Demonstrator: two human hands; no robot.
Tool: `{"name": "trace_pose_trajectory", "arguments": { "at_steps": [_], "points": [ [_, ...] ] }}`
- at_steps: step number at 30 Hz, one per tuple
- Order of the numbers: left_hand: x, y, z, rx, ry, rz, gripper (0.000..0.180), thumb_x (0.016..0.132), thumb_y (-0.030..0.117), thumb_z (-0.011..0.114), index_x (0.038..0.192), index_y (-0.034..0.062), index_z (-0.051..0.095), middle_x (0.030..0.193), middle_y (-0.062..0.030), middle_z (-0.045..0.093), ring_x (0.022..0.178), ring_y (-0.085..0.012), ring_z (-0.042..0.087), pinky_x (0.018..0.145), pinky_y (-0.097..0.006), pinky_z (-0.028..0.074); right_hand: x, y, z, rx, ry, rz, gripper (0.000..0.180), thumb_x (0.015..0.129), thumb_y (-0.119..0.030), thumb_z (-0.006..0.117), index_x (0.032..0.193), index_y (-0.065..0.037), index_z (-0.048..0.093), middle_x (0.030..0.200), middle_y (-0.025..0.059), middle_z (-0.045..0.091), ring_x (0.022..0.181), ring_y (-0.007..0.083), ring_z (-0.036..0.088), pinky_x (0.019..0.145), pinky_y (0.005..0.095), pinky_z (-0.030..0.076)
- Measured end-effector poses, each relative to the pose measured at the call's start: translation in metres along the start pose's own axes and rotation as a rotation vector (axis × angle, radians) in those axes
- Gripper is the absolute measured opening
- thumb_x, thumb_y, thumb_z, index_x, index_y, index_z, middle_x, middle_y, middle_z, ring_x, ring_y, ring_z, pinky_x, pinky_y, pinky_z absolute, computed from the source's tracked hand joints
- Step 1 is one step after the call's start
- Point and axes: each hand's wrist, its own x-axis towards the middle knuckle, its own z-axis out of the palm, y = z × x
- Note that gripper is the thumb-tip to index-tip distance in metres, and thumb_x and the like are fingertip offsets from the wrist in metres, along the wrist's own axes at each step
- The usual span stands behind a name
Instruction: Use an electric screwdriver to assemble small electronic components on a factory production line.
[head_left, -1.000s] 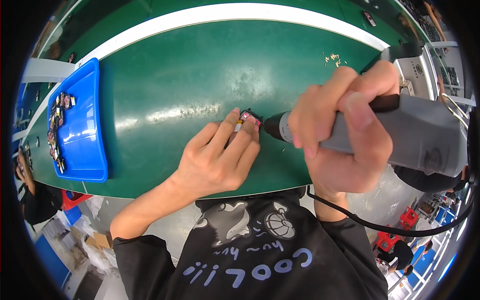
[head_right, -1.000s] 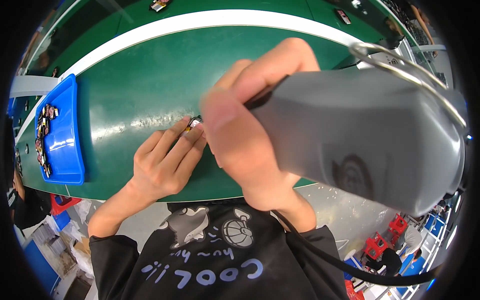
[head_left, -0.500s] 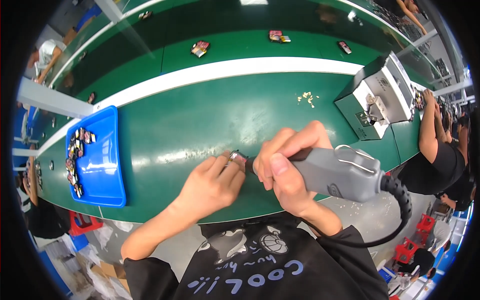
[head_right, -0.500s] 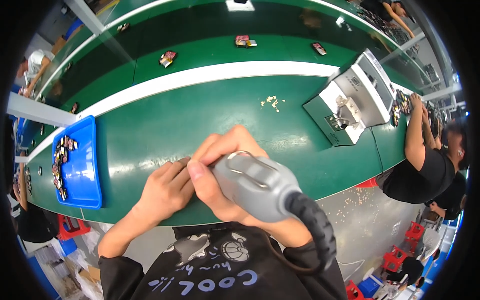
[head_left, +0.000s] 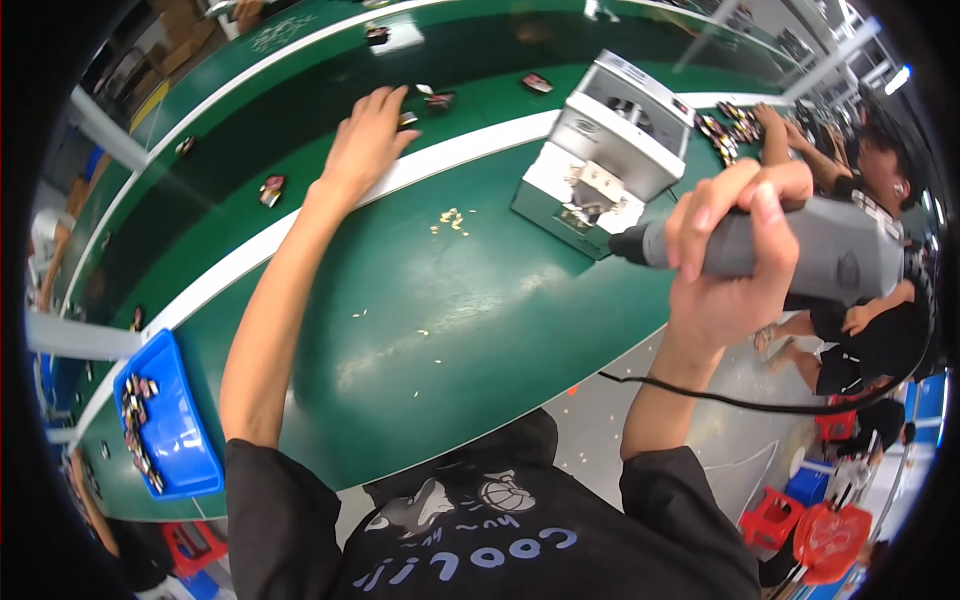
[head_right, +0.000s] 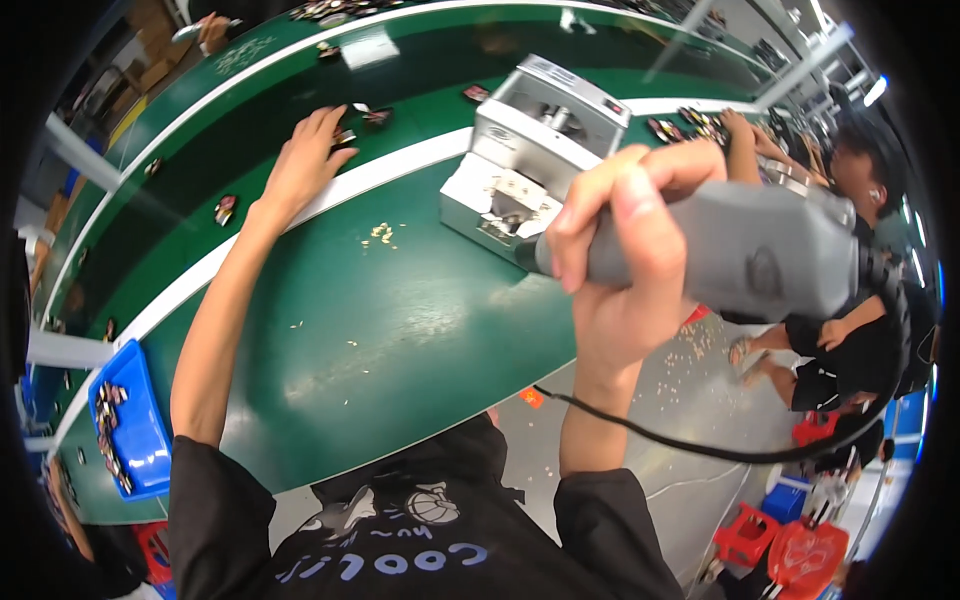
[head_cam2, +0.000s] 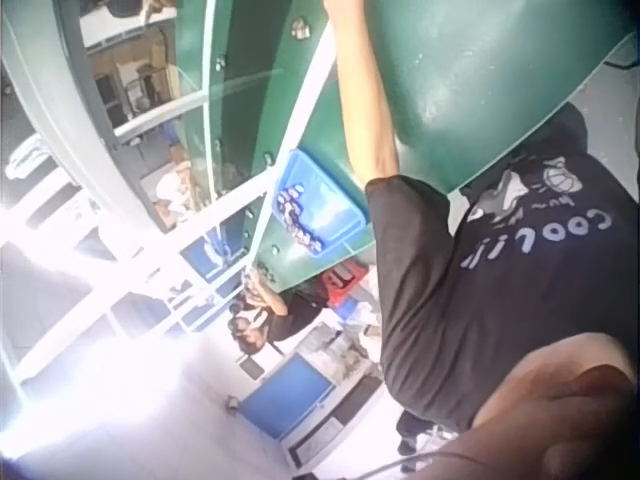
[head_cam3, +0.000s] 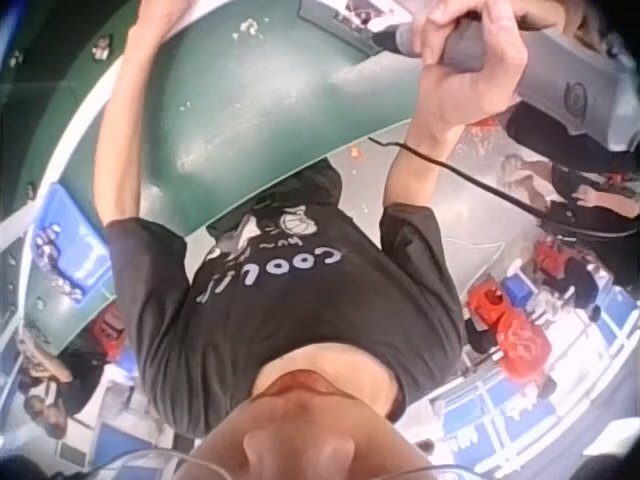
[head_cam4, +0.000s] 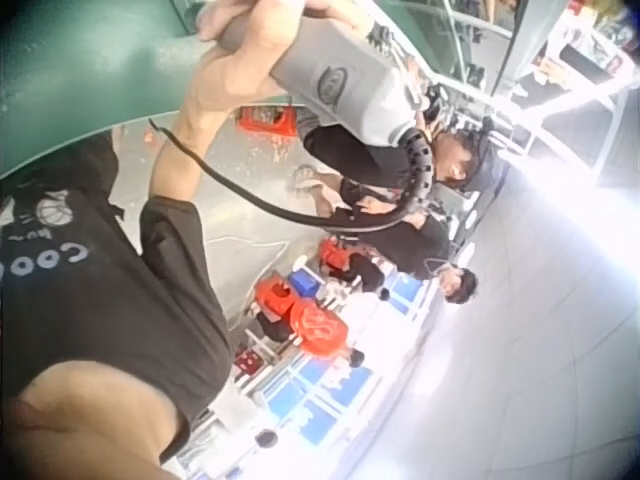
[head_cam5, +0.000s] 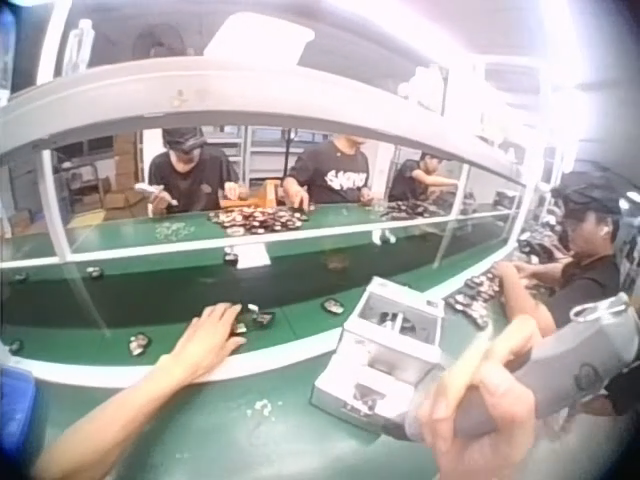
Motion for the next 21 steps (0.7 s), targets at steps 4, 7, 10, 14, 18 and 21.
{"name": "trace_pose_trajectory", "arguments": {
  "at_steps": [4,7,10,14,18,21],
  "points": [
    [0.003,0.0,0.007,-0.044,-0.119,-0.001,0.041,0.096,0.017,0.063,0.134,0.002,0.057,0.126,-0.015,0.06,0.116,-0.0346,0.055,0.099,-0.043,0.046,0.022,0.008,-0.025,-0.032,0.002,0.018,0.015,0.101,-0.014,0.041,0.097,0.0,0.043,0.076,0.0156,0.053,0.04,0.0143,0.038,0.039,0.029,0.036],
    [0.002,0.0,-0.003,-0.032,-0.112,0.028,0.04,0.097,0.017,0.062,0.133,0.0012,0.056,0.117,-0.0151,0.062,0.109,-0.0332,0.055,0.098,-0.041,0.045,0.034,0.025,-0.016,-0.117,0.023,0.009,0.015,0.1,-0.013,0.047,0.095,0.001,0.044,0.078,0.0166,0.056,0.041,0.0145,0.041,0.041,0.0294,0.037],
    [-0.029,0.022,-0.034,-0.14,-0.147,0.037,0.037,0.095,0.015,0.065,0.13,0.0014,0.058,0.113,-0.015,0.063,0.108,-0.0315,0.055,0.095,-0.04,0.046,0.041,0.035,-0.005,-0.119,0.033,0.088,0.015,0.097,-0.012,0.053,0.089,-0.001,0.047,0.069,0.0141,0.055,0.04,0.0143,0.04,0.041,0.0294,0.037],
    [-0.11,0.053,-0.087,-0.172,-0.221,-0.155,0.041,0.087,0.008,0.074,0.125,0.0016,0.059,0.112,-0.014,0.063,0.103,-0.0301,0.06,0.092,-0.038,0.049,0.038,0.052,-0.007,-0.192,0.221,0.208,0.015,0.091,-0.008,0.059,0.08,-0.001,0.052,0.055,0.0069,0.049,0.035,0.0136,0.042,0.036,0.0276,0.037],
    [-0.191,0.075,-0.142,-0.066,-0.123,-0.235,0.042,0.077,-0.005,0.078,0.116,0.001,0.065,0.112,-0.0133,0.064,0.104,-0.0312,0.061,0.09,-0.04,0.053,0.049,0.049,0.001,-0.043,0.101,0.334,0.011,0.089,-0.005,0.059,0.081,0.001,0.054,0.055,0.0075,0.051,0.035,0.0137,0.043,0.036,0.0273,0.037],
    [-0.229,0.09,-0.16,-0.129,-0.134,-0.424,0.043,0.078,-0.006,0.077,0.119,0.0026,0.068,0.118,-0.0135,0.061,0.102,-0.0281,0.062,0.087,-0.038,0.055,0.038,0.059,0.006,-0.079,0.004,0.297,0.014,0.093,-0.008,0.057,0.083,-0.001,0.05,0.06,0.0088,0.05,0.037,0.0135,0.04,0.038,0.0278,0.036]
  ]
}}
